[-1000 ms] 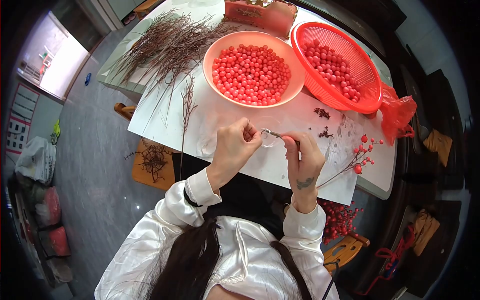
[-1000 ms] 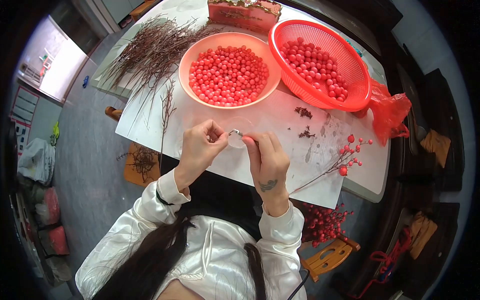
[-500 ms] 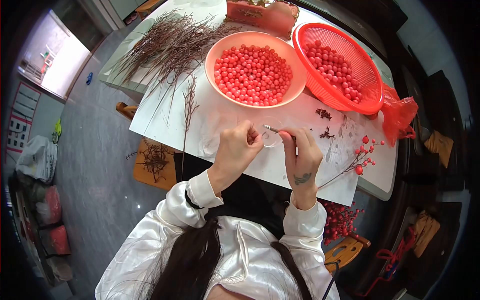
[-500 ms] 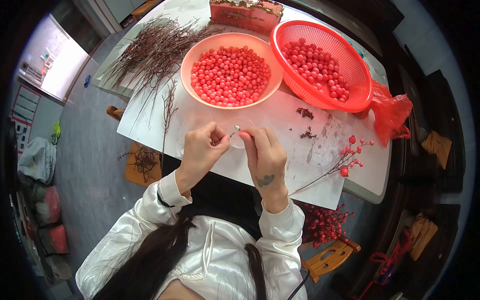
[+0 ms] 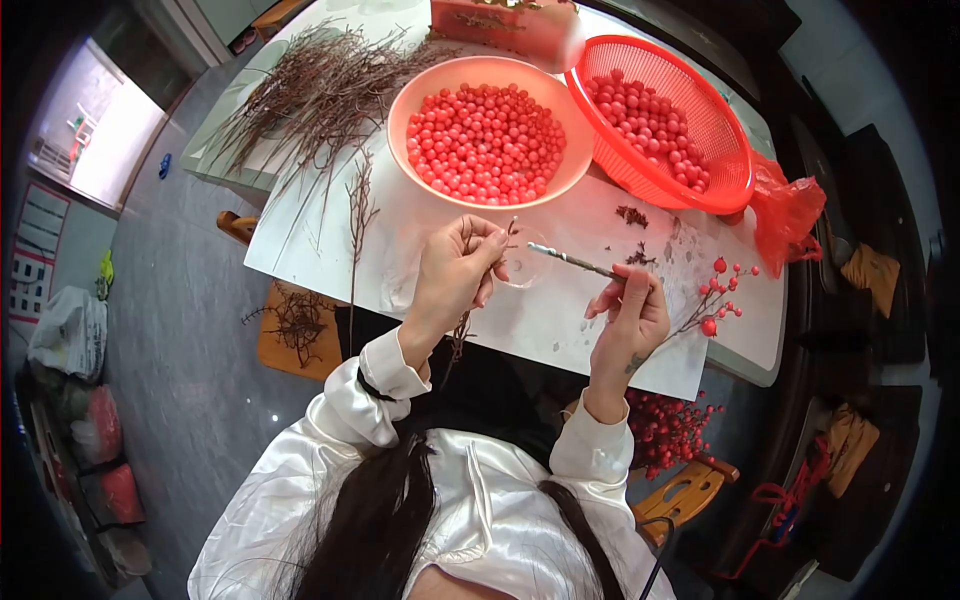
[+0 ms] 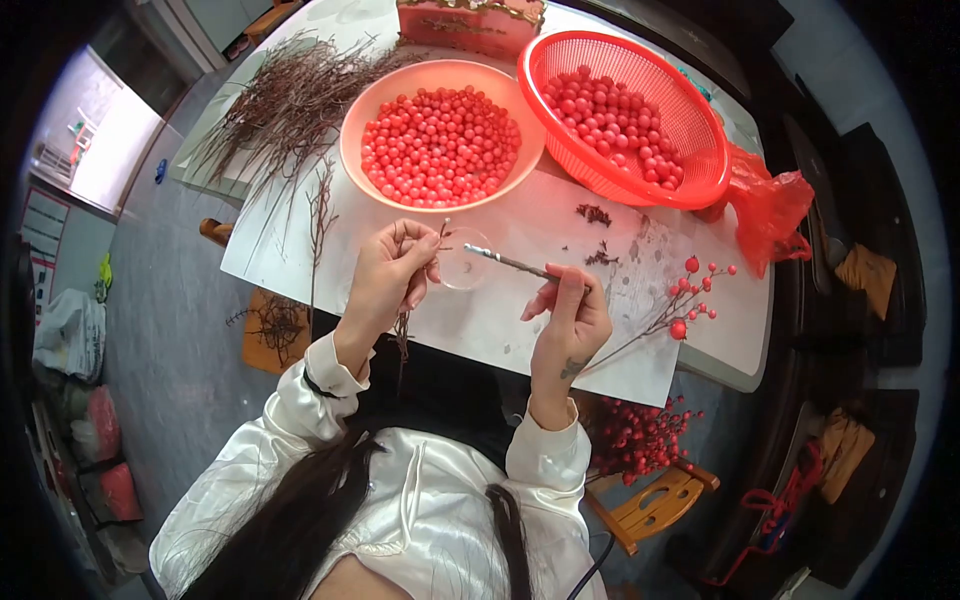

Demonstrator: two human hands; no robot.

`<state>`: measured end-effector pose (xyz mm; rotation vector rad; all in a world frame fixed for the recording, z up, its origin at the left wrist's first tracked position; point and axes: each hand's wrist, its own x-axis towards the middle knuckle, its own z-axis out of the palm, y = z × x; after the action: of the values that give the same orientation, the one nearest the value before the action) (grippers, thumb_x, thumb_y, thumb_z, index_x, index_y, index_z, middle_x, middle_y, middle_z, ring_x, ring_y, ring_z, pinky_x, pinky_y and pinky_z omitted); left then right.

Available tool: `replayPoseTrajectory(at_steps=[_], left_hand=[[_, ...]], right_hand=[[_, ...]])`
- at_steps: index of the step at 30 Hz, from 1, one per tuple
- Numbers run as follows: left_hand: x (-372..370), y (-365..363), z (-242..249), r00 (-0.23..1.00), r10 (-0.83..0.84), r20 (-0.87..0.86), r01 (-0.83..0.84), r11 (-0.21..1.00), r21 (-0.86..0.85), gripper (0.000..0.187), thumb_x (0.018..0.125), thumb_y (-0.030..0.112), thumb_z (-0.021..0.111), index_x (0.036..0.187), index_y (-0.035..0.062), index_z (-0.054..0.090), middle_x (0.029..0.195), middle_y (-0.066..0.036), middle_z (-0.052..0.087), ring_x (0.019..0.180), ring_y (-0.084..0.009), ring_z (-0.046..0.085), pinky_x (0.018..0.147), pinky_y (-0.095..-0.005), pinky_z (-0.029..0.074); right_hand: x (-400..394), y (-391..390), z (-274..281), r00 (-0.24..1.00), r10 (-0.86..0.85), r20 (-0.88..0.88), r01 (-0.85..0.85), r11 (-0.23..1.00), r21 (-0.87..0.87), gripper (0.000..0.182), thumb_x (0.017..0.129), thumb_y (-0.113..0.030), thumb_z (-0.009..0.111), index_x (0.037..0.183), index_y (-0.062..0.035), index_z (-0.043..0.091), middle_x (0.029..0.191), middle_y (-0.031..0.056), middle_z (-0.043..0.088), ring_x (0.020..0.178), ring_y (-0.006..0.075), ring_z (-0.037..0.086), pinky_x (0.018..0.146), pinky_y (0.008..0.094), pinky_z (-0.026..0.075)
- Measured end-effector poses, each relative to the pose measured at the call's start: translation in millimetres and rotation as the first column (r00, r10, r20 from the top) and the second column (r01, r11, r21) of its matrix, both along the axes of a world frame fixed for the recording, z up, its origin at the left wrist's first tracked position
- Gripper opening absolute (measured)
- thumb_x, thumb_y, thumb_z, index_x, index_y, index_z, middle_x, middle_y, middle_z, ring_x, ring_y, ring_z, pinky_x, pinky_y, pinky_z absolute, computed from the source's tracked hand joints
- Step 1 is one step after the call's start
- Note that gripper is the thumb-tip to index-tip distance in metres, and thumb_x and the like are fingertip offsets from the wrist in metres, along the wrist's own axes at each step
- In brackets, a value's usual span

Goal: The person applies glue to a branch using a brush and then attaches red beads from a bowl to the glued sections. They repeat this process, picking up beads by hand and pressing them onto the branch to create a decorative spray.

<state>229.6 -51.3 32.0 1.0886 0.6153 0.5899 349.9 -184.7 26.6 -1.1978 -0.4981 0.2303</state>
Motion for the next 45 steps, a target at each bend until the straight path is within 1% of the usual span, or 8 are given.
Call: replayPoseTrajectory(at_steps=[10,19,25,34,40,41,44,45], left_hand=[[4.7,-2.1,-1.9,0.999,-0.050,0.002,0.050,0.999,-0.009,0.015,0.089,0.013,0.052,0.087,-0.0018,0.050,0.059,-0.006,0.055,0.033,-0.0040,0.039,0.030,-0.0169,0.026],[0.0,0.8,-5.3,0.998,-0.041,-0.040,0.040,0.999,-0.004,0.015,0.089,0.013,0.052,0.087,-0.0020,0.050,0.059,-0.005,0.054,0.033,-0.0035,0.037,0.030,-0.0168,0.026],[1.5,0.3,-4.4,0.999,-0.036,-0.023,0.036,0.999,-0.018,0.015,0.089,0.013,0.052,0.086,-0.0015,0.050,0.059,-0.005,0.054,0.033,-0.0035,0.036,0.030,-0.0165,0.025],[-1.5,0.9,-5.8,0.999,-0.043,-0.009,0.043,0.999,-0.011,0.015,0.089,0.014,0.052,0.087,-0.0011,0.049,0.059,-0.006,0.054,0.033,-0.0035,0.036,0.029,-0.0164,0.024],[-6.0,2.3,-3.2,0.999,-0.037,-0.019,0.037,0.999,0.022,0.018,0.089,0.018,0.054,0.089,0.0000,0.050,0.060,-0.005,0.055,0.033,-0.0028,0.036,0.030,-0.0159,0.024],[-7.1,2.4,-3.4,0.999,-0.033,-0.026,0.034,0.999,0.033,0.018,0.089,0.018,0.054,0.089,0.0002,0.050,0.060,-0.004,0.055,0.033,-0.0027,0.036,0.030,-0.0157,0.024],[-8.7,2.4,-3.7,0.999,-0.026,-0.033,0.028,0.999,0.044,0.019,0.089,0.019,0.053,0.090,0.0007,0.051,0.061,-0.004,0.056,0.034,-0.0023,0.037,0.030,-0.0153,0.024],[-9.2,2.6,-3.5,0.999,-0.029,-0.030,0.030,0.998,0.046,0.019,0.089,0.020,0.054,0.089,0.0008,0.051,0.061,-0.004,0.056,0.034,-0.0023,0.037,0.031,-0.0152,0.025]], right_hand=[[-3.7,0.4,0.3,1.000,0.018,0.001,-0.018,0.998,-0.054,0.027,0.093,-0.021,0.047,0.085,0.0039,0.056,0.061,0.0040,0.050,0.047,0.0086,0.046,0.043,0.0210,0.040],[-5.4,-1.1,2.9,0.999,0.034,-0.009,-0.034,0.999,0.015,0.028,0.093,-0.021,0.047,0.086,0.0042,0.056,0.062,0.0044,0.050,0.048,0.0091,0.047,0.043,0.0211,0.040],[-7.1,1.8,0.6,0.997,0.038,0.068,-0.032,0.996,-0.085,0.026,0.093,-0.019,0.046,0.086,0.0037,0.057,0.062,0.0039,0.050,0.047,0.0087,0.046,0.043,0.0202,0.038],[-7.2,3.1,-2.9,0.996,0.043,0.084,-0.035,0.995,-0.092,0.024,0.093,-0.018,0.047,0.086,0.0032,0.057,0.062,0.0030,0.050,0.049,0.0073,0.046,0.044,0.0191,0.037],[-4.9,13.0,-9.9,0.971,0.209,0.113,-0.170,0.944,-0.284,0.023,0.091,-0.017,0.050,0.088,0.0042,0.059,0.067,0.0023,0.053,0.051,0.0060,0.046,0.045,0.0185,0.037],[-5.8,15.1,-10.7,0.965,0.231,0.123,-0.179,0.926,-0.333,0.021,0.090,-0.017,0.052,0.090,0.0028,0.060,0.068,0.0050,0.055,0.051,0.0072,0.046,0.047,0.0202,0.038],[-3.4,19.1,-12.0,0.893,0.325,0.313,-0.122,0.842,-0.526,0.025,0.092,-0.022,0.049,0.096,0.0002,0.061,0.067,0.0024,0.053,0.051,0.0055,0.045,0.046,0.0182,0.038],[-3.7,18.1,-8.4,0.886,0.337,0.318,-0.105,0.815,-0.570,0.027,0.091,-0.024,0.049,0.100,-0.0009,0.060,0.070,0.0047,0.053,0.054,0.0087,0.047,0.049,0.0215,0.039]])
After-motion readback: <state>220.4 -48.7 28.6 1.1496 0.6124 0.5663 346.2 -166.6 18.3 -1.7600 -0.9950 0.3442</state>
